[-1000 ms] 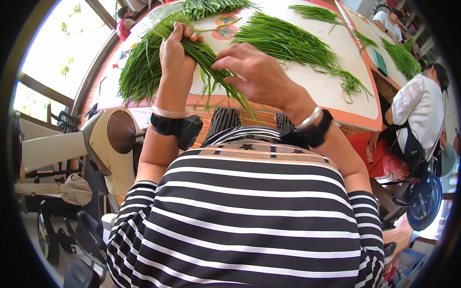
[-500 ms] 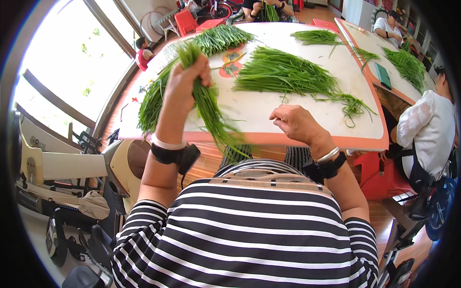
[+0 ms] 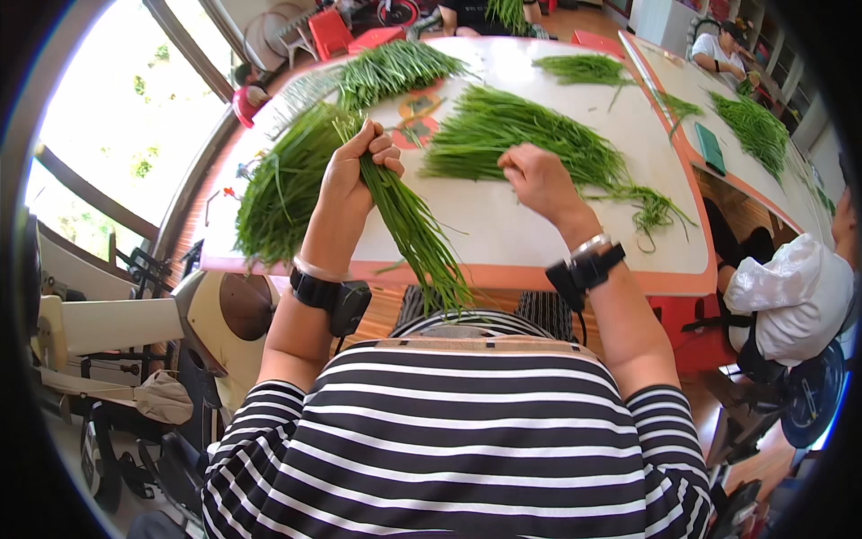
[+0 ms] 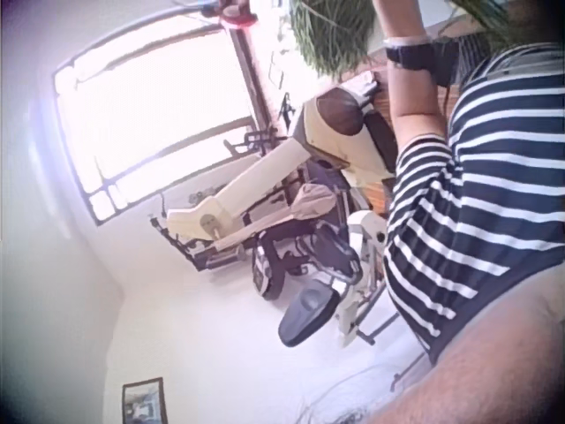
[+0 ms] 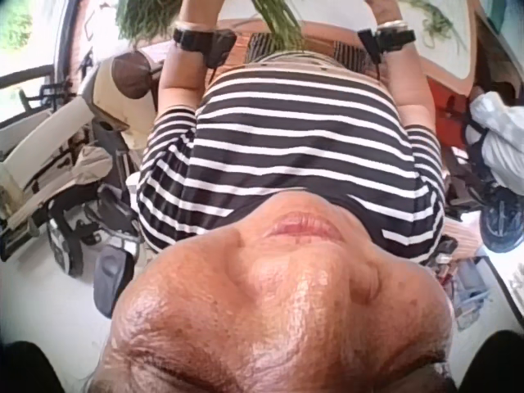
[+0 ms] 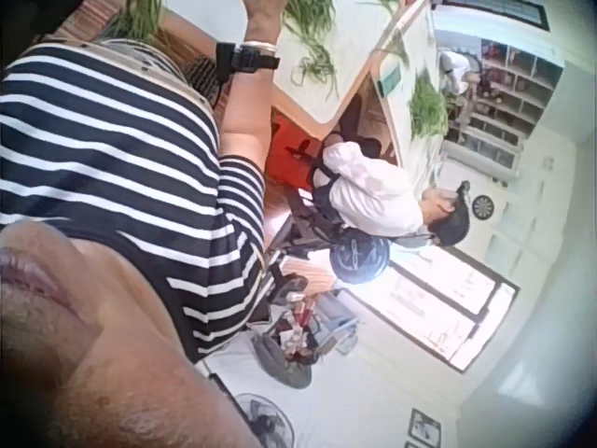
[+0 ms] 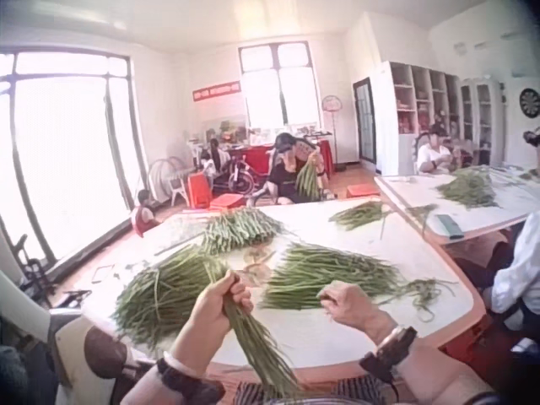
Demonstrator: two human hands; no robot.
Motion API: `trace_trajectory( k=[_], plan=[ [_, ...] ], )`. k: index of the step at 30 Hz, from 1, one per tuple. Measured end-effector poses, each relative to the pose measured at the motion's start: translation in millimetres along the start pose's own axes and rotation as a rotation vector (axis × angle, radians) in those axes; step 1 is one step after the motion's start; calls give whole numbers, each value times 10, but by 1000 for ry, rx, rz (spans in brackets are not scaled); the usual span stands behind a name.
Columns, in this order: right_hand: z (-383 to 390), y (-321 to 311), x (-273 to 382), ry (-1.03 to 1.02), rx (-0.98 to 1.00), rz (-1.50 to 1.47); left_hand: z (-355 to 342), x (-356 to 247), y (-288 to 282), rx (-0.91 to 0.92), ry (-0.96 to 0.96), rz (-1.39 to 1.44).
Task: The person sorts and bundles long green vegetables on a table. They pick up bunches of the greens, align them, and separate them into smaller groups, occasionally discarding stray pieces. The process is repetitive and involves manual handling of the produce.
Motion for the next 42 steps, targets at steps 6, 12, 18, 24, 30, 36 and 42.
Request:
trace_trajectory(
  k=[6, 12, 18, 24, 30, 36, 42],
  plan=[
    [-321, 282, -136, 3, 73, 165, -294, 446, -814, -282, -46, 83],
    [-525, 593, -255, -47, 19, 258, -575, 370, -843, -302, -27, 25],
    [-653, 492, -261, 64, -43, 212, -721, 380, -881, -215, -60, 3],
    [-632, 363, -283, 53, -207, 181, -773, 503, -860, -227, -39, -203],
    [-587, 483, -6, 18, -193, 50, -735, 494, -708, -169, 27, -347],
    [-562, 566, 77, -57, -146, 69, -700, 469, -635, -164, 58, -366],
    [-538, 645, 98, -115, -19, 96, -672, 456, -634, -130, 86, -411]
  ],
)
Point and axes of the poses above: each hand's wrist, its own z-axis away from the middle knuckle, its own y-axis out of the palm, x = y × z, the point moved 8 cm from there along -z, towards the middle knuckle, and after that the axes turned 1 degree about -x, right-handed, at the moved point
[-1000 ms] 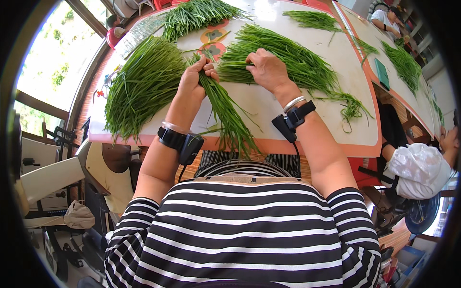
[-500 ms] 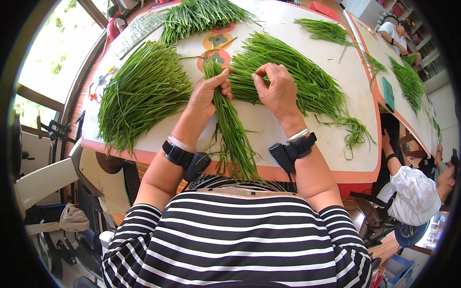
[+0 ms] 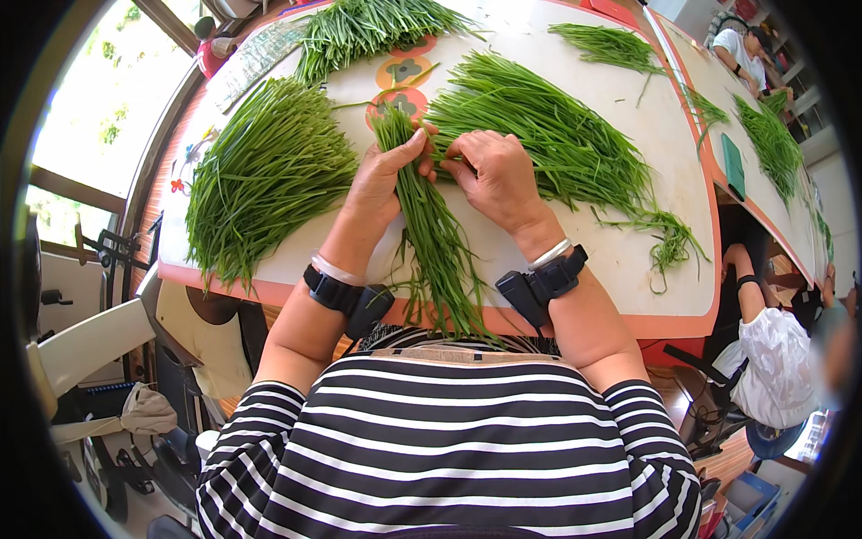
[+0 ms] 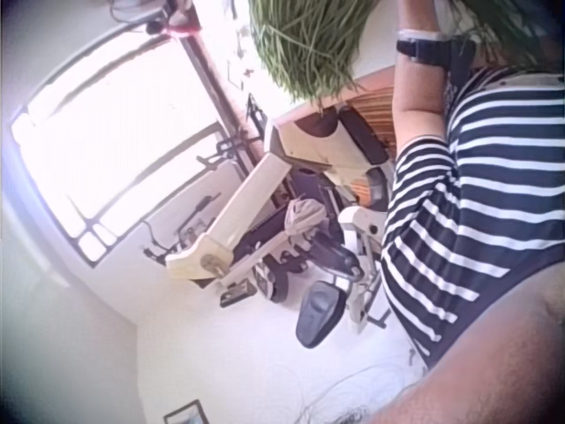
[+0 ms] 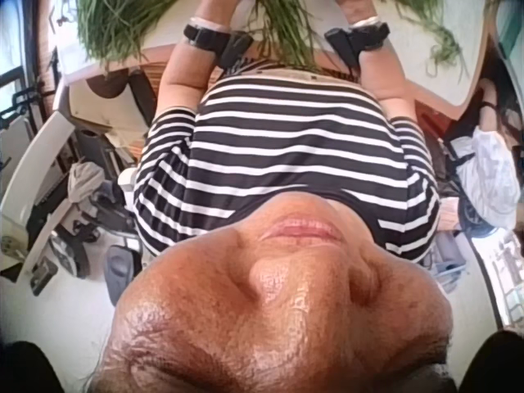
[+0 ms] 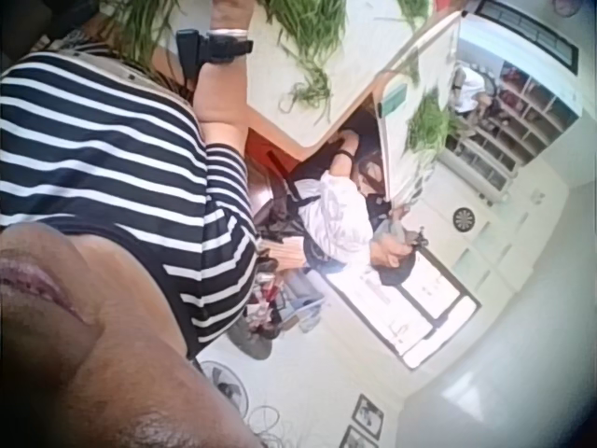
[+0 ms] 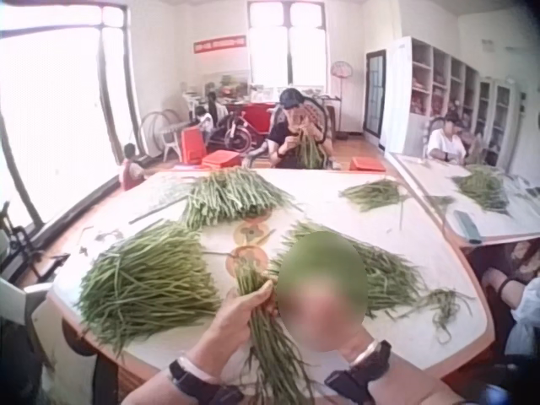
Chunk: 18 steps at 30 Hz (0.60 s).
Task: The person sorts and bundles long green vegetables on a table. They pick up bunches of the greens, align them, and separate them into smaller groups, occasionally discarding stray pieces. The process is repetitive and involves manual handling of the produce.
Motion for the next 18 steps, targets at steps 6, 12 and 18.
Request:
trace_trajectory(
  k=[6, 12, 18],
  plan=[
    [-1, -139, -106, 91, -145, -225, 5, 0, -44, 15, -7, -55],
    [-2, -195, -104, -68, -123, 86, 59, -63, 57, 97, 16, 12],
    [11, -237, -181, 67, -170, 41, 10, -64, -34, 64, -11, 251]
  ],
)
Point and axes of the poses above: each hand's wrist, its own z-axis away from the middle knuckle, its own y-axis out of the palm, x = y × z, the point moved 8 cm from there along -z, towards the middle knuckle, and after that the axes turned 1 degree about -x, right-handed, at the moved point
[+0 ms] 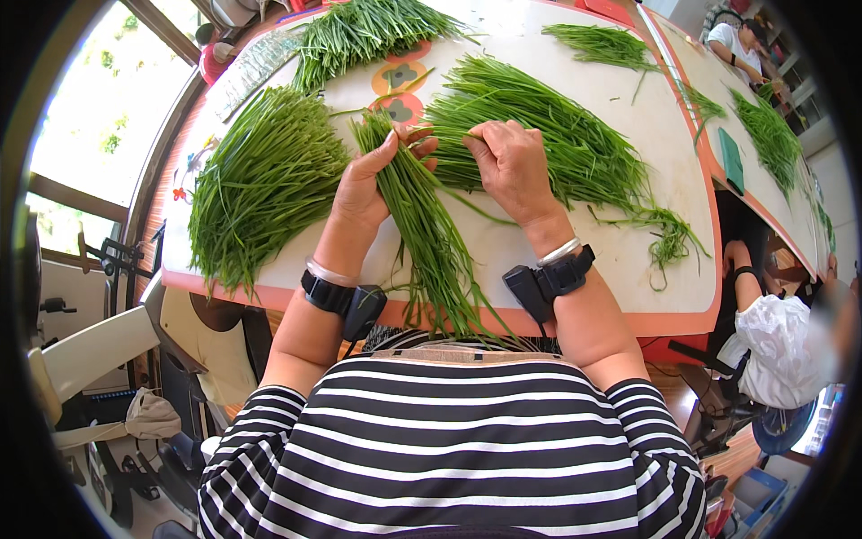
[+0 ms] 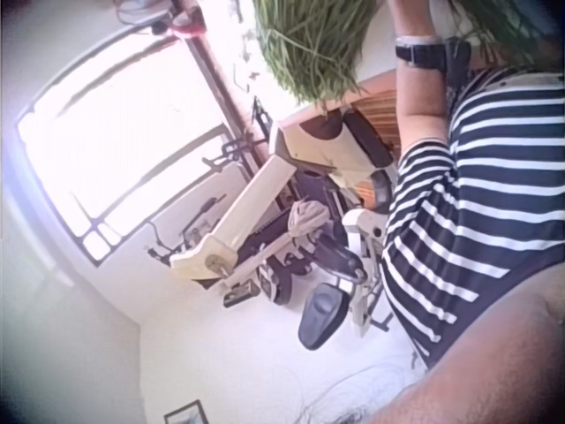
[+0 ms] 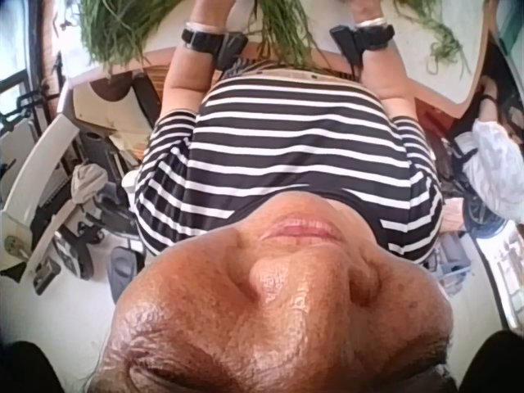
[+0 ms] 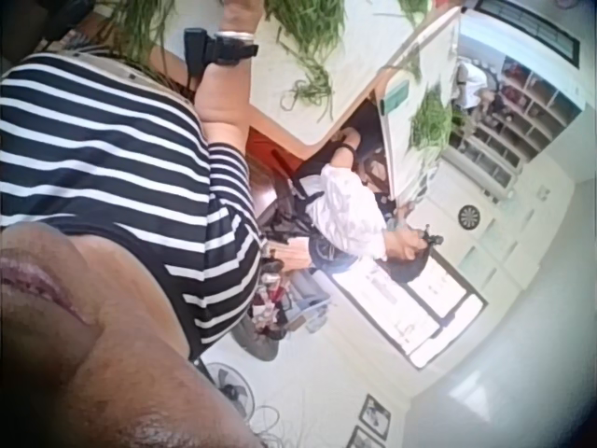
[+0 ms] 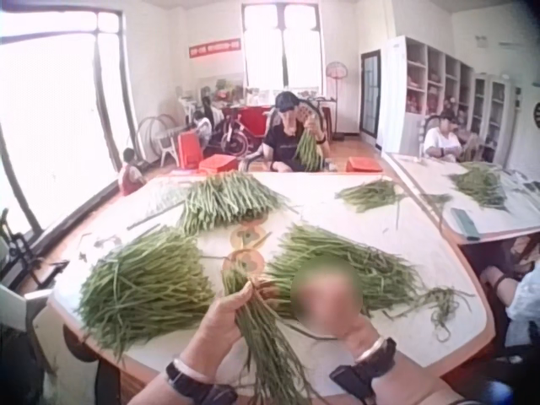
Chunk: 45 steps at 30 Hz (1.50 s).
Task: The person sorts and bundles long green vegetables on a table. They pick up bunches of the greens, align them, and separate them into smaller groups, occasionally discarding stray pieces. The process is repetitive and involves manual handling of the produce.
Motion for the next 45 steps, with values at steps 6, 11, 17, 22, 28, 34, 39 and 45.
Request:
trace_trajectory(
  k=[6, 11, 17, 22, 28, 34, 39, 45],
  plan=[
    [3, 19, -29, 85, 44, -130, -77, -26, -123, -60, 18, 124],
    [20, 100, 72, 77, 131, -175, -36, 6, 15, 17, 21, -111],
    [46, 175, 181, 5, 175, -167, -12, 28, 4, -36, 44, -168],
    [63, 162, 123, 49, 109, -185, 16, 22, 1, -140, 67, -254],
    [79, 247, 179, 45, 195, -128, 23, 17, 124, 14, 122, -330],
    [12, 9, 48, 59, 41, -233, 52, -153, 61, 5, 79, -143],
    [7, -101, -219, 187, 9, -138, 108, -396, 116, 447, -60, 576],
    [113, 229, -17, -34, 238, 111, 103, -169, 102, 398, -232, 391]
  ],
)
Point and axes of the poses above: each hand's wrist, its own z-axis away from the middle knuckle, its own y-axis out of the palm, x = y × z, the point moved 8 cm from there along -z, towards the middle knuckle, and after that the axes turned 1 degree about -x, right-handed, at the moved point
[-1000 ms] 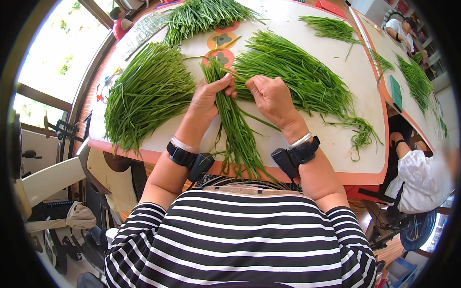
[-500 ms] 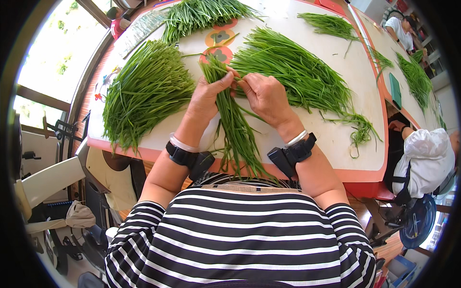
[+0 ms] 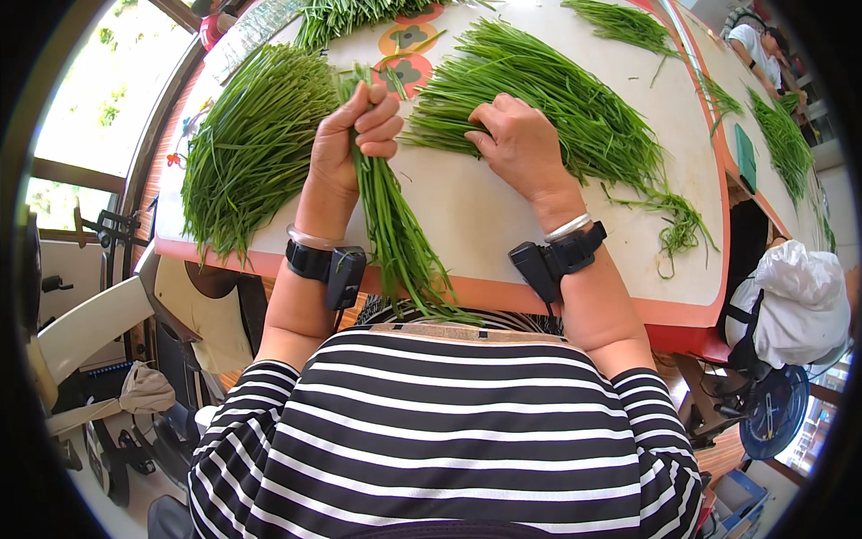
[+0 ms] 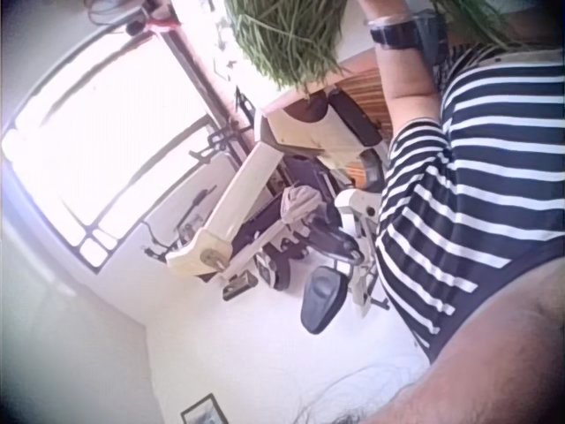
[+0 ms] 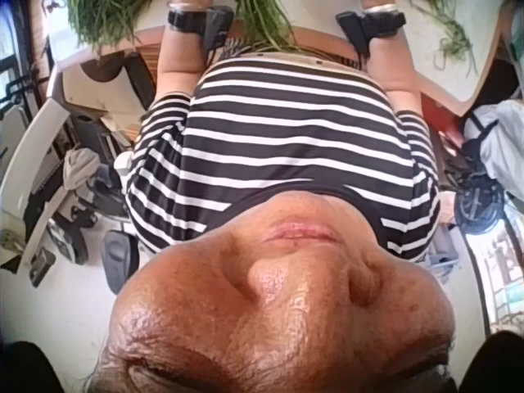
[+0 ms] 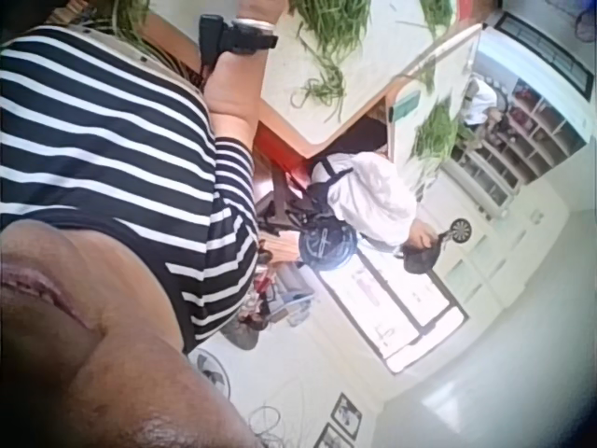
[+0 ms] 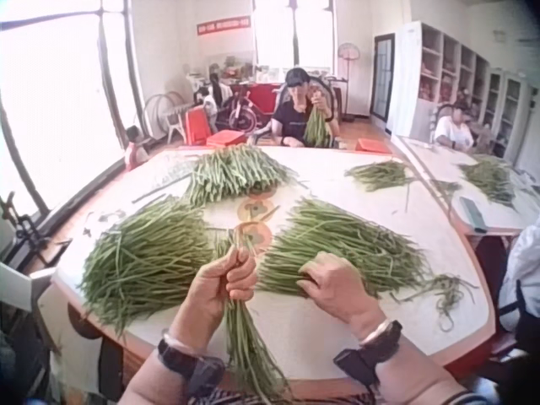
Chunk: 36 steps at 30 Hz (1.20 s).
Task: The person sorts and bundles long green vegetables on a table. They pick up bunches of the greens, align them, and separate them into smaller groups, occasionally discarding stray pieces. The process is repetitive and involves manual handling of the produce.
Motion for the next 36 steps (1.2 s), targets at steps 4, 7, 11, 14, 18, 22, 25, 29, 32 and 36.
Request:
trace_trajectory(
  k=[4, 7, 11, 14, 18, 22, 25, 29, 32, 36],
  plan=[
    [-36, 11, 10, -65, -48, 3, -12, 71, -198, -245, -46, -212],
    [-34, -107, -75, 70, -161, -168, 6, 38, -284, -383, 21, -302],
    [-29, -161, -91, 197, -187, -270, 53, 13, -366, -571, 118, -439],
    [-40, -154, 11, 126, -184, -253, -9, 71, -299, -512, 124, -539],
    [-53, -110, 170, -56, -161, -129, -31, 101, -299, -476, 101, -613],
    [-44, -47, 169, -39, -92, -112, 29, 41, -225, -535, 151, -655],
    [-24, -32, 124, -29, -50, -69, -16, -32, -155, -387, 274, -496],
    [-2, -79, -120, -28, -99, 24, 15, -274, -61, -96, 356, -199],
    [-1, -161, -180, 35, -152, 31, 40, -272, 140, 175, 184, 146],
    [-15, -108, -199, 82, -74, -74, 108, -289, 250, 273, 142, 214]
  ],
)
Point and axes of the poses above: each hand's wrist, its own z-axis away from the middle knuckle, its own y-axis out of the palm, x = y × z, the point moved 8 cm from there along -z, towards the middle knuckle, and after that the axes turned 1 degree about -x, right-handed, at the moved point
